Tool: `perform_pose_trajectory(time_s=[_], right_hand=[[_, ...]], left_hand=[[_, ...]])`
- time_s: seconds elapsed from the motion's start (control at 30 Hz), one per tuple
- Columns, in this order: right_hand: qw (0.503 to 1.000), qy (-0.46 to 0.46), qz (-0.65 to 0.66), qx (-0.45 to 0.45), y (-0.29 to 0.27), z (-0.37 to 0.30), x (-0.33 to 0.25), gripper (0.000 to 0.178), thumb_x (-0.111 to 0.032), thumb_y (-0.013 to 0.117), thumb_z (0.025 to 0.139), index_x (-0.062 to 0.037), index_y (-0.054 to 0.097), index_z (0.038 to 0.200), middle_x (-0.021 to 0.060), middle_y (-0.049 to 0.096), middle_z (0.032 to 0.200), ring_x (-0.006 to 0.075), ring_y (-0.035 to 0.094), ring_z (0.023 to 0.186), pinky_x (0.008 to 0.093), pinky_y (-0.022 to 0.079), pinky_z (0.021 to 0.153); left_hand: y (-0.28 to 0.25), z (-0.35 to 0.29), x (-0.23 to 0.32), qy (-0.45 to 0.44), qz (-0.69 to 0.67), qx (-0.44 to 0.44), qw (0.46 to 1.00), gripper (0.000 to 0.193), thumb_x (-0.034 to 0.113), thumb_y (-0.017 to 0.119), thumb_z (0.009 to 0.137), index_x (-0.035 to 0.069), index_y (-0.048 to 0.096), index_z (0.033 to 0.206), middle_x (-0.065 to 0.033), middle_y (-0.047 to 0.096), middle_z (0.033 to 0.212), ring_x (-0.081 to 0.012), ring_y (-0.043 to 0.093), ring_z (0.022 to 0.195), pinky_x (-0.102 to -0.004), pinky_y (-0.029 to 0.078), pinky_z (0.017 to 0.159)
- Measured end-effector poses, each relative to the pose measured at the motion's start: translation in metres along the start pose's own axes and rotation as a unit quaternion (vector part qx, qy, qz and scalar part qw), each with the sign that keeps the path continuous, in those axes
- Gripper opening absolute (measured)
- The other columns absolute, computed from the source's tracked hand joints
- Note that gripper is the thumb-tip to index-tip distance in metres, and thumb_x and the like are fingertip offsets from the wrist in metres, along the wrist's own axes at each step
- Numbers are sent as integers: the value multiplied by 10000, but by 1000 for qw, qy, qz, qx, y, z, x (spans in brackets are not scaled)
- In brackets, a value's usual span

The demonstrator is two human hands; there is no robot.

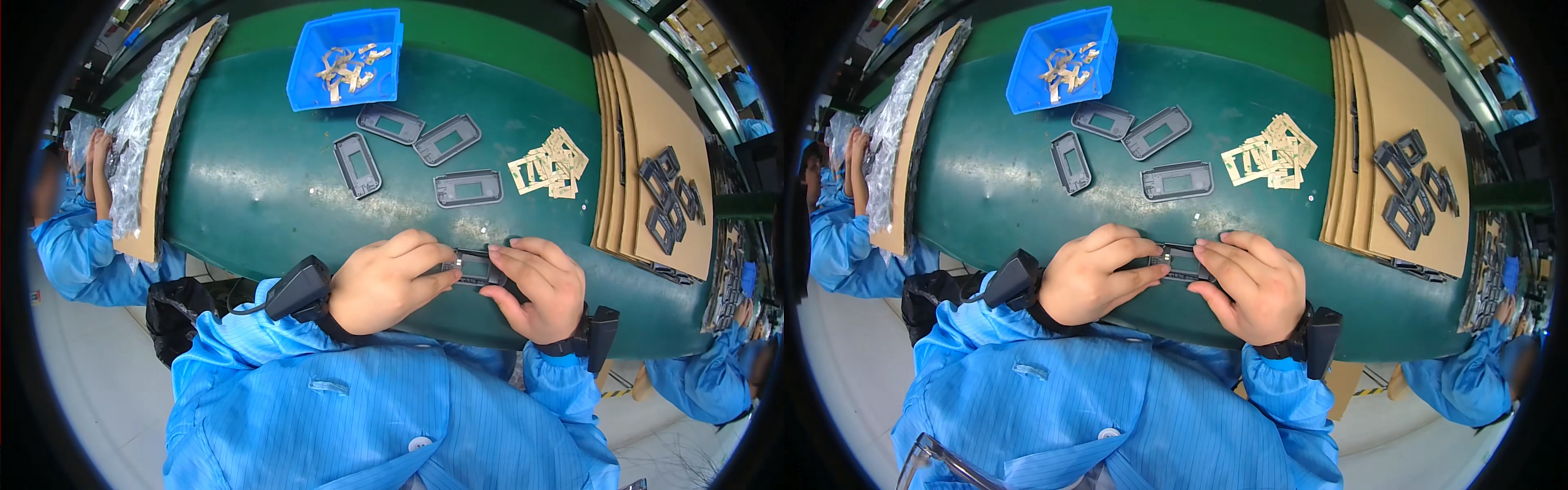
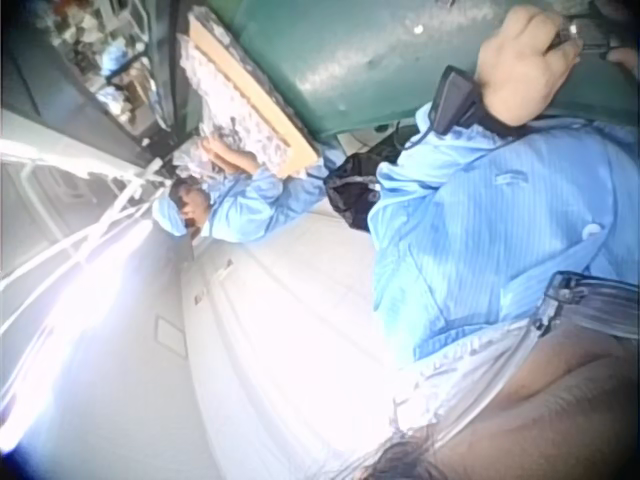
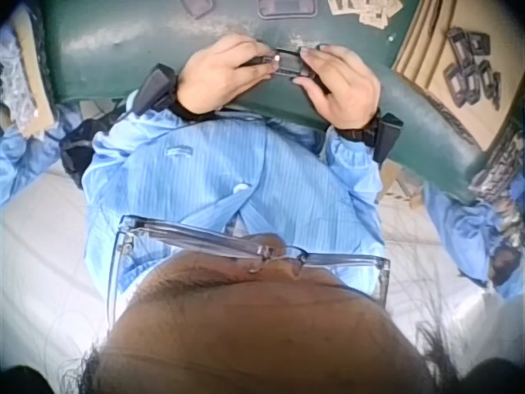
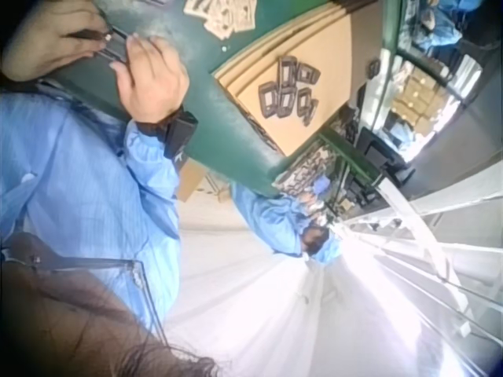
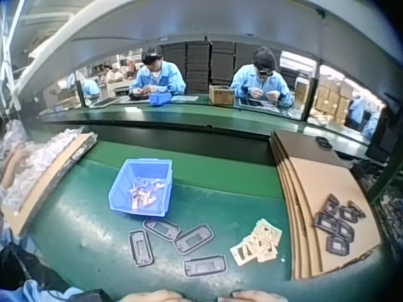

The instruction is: Assembling small plastic and metal components for electronic device shells in a factory setting.

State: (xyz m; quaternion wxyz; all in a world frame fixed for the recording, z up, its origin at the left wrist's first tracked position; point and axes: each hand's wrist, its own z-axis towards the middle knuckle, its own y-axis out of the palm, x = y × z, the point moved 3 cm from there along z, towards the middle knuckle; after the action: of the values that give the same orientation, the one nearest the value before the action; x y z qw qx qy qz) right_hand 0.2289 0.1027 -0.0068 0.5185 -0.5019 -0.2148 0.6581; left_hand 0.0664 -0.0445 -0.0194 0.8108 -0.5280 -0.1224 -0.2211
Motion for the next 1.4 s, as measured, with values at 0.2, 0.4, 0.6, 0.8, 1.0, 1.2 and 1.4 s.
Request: perform_pose_trajectory(time_s=[0.2, 0.4, 0.6, 0.8, 1.0, 1.2, 1.4], right_hand=[[1000, -13, 7, -13, -2, 0, -2, 449, -230, 861, 696, -63, 731, 1092, 64, 743, 1084, 270, 685, 997, 371, 580, 779], [999, 28, -16, 36, -2, 0, 1, 427, -131, 868, 661, -54, 729, 1057, 60, 737, 1067, 278, 671, 990, 372, 571, 775], [994, 93, 10, 55, 1, -4, -2, 171, -52, 819, 760, -29, 712, 891, 98, 720, 871, 257, 678, 764, 345, 553, 684], [927, 301, 218, 44, 26, -13, -12, 84, -49, 723, 908, -1, 671, 864, 93, 675, 686, 125, 633, 540, 269, 483, 509], [898, 363, 244, 38, 28, -11, -10, 96, -29, 730, 893, -9, 655, 837, 53, 650, 631, 82, 597, 527, 247, 471, 514], [908, 344, 238, 31, 29, -9, -8, 107, -29, 747, 882, -10, 652, 835, 42, 648, 634, 70, 589, 527, 246, 463, 508], [921, 334, 197, 24, 28, -4, -12, 129, -36, 763, 851, -30, 642, 806, 66, 647, 612, 134, 621, 509, 279, 472, 501]], left_hand=[[-5, 10, -8, 42, 9, -41, 998, 200, 178, 780, 769, 140, 769, 964, 18, 661, 1003, -173, 635, 990, -294, 573, 675], [-4, 3, 4, 76, -3, -60, 995, 228, 236, 802, 744, 127, 757, 940, 27, 622, 879, -161, 605, 875, -293, 539, 602], [5, -9, 20, 2, -37, -7, 999, 282, 264, 844, 747, 86, 748, 944, -7, 651, 818, -192, 618, 766, -308, 525, 615], [-11, 12, -1, -193, -130, 37, 972, 81, 98, 718, 888, 60, 708, 959, -114, 674, 806, -290, 641, 687, -399, 502, 627], [2, 18, -14, -228, -131, 23, 965, 116, 125, 708, 905, 60, 721, 1000, -132, 694, 845, -304, 664, 706, -394, 512, 642], [2, 19, -22, -203, -162, 12, 966, 151, 129, 717, 902, 71, 747, 1038, -116, 700, 878, -293, 661, 709, -384, 519, 644], [4, 18, -22, -187, -167, 3, 968, 132, 123, 734, 880, 70, 752, 1000, -101, 689, 873, -291, 662, 718, -383, 517, 632]])
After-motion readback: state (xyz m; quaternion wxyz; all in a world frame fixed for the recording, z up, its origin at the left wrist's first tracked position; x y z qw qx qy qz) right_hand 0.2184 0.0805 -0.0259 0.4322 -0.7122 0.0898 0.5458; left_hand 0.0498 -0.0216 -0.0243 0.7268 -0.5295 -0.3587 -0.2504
